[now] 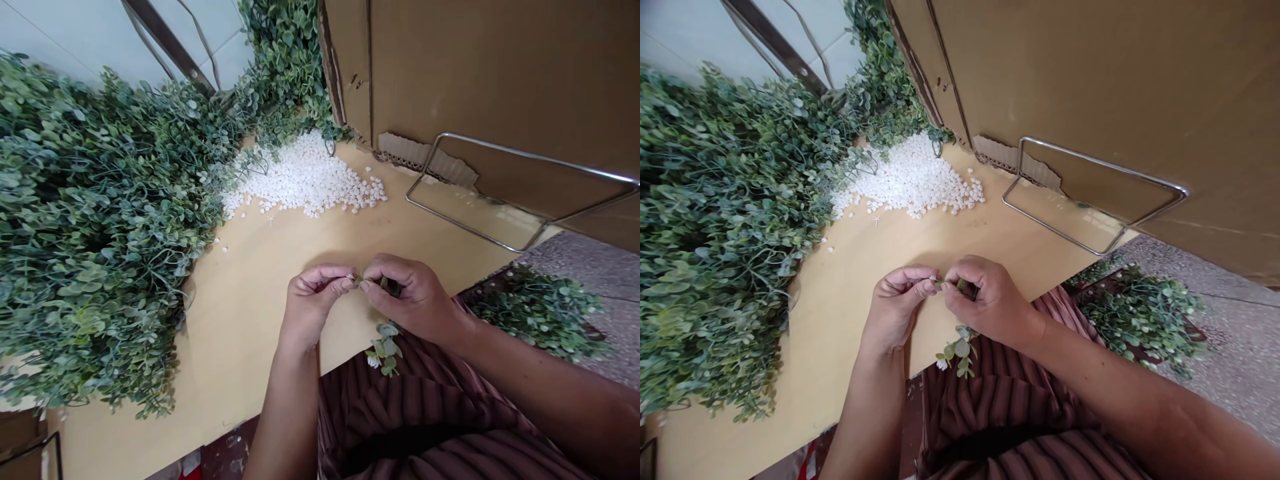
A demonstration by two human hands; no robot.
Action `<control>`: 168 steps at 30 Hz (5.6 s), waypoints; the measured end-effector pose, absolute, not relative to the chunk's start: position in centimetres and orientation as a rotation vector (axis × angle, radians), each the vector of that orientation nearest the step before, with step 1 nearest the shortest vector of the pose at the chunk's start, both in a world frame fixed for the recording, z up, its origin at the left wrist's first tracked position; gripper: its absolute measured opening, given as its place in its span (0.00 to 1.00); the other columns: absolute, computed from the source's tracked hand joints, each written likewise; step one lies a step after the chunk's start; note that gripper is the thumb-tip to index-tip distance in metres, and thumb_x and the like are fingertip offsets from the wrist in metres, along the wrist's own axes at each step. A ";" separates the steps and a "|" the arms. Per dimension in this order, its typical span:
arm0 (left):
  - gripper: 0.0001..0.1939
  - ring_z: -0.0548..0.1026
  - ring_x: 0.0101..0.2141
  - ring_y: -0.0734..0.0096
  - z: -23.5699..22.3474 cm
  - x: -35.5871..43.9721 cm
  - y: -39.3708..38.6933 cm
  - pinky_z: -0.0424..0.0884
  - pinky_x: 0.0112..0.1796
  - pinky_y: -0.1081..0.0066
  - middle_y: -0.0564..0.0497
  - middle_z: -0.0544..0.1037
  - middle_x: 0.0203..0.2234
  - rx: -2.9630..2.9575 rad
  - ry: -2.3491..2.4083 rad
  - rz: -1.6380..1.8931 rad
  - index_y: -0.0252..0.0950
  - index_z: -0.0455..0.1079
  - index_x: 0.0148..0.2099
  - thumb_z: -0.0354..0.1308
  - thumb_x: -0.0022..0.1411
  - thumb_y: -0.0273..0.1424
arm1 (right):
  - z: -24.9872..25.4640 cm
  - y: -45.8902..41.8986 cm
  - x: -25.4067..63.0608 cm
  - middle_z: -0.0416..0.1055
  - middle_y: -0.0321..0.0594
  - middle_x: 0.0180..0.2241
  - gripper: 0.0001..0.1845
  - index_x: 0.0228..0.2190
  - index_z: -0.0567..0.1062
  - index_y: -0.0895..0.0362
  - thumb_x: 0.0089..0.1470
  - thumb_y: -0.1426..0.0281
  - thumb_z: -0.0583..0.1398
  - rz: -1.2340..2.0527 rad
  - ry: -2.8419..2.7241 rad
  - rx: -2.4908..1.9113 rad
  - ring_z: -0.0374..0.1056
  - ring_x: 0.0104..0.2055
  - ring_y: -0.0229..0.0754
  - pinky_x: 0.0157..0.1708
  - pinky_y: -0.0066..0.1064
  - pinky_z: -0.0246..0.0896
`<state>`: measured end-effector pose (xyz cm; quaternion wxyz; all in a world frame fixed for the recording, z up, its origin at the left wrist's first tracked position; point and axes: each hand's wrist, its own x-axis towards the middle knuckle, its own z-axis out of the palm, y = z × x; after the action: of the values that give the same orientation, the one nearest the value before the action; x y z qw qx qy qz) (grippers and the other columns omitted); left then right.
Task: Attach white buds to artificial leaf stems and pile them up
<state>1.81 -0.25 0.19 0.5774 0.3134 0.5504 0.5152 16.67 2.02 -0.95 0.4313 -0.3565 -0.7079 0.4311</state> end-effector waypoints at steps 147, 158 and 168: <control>0.10 0.69 0.20 0.79 1.8 0.5 2.2 0.67 0.26 0.76 0.53 0.76 0.21 0.974 1.632 1.271 0.34 0.74 0.31 0.65 0.44 0.31 | -1.1 2.8 16.9 0.69 0.37 0.25 0.07 0.26 0.71 0.59 0.49 0.68 0.58 1.392 -1.601 -0.954 0.64 0.28 0.37 0.29 0.27 0.60; 0.10 0.72 0.22 0.78 0.5 1.8 -1.4 0.70 0.28 0.76 0.53 0.77 0.21 0.777 1.441 1.289 0.35 0.76 0.30 0.68 0.42 0.33 | -0.8 2.8 16.9 0.69 0.36 0.23 0.06 0.22 0.69 0.58 0.45 0.69 0.58 1.402 -1.685 -0.944 0.65 0.26 0.37 0.27 0.27 0.60; 0.09 0.71 0.21 0.82 0.5 1.4 -1.3 0.67 0.24 0.80 0.55 0.77 0.21 0.603 1.288 1.341 0.36 0.74 0.28 0.68 0.41 0.32 | -1.0 2.5 16.3 0.66 0.36 0.23 0.06 0.23 0.72 0.58 0.50 0.74 0.57 1.123 -1.864 -0.858 0.63 0.27 0.35 0.28 0.25 0.59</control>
<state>1.42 -1.32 0.48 0.5592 0.2559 0.5463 0.5687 16.32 2.46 -0.97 0.3903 -0.3375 -0.7337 0.4421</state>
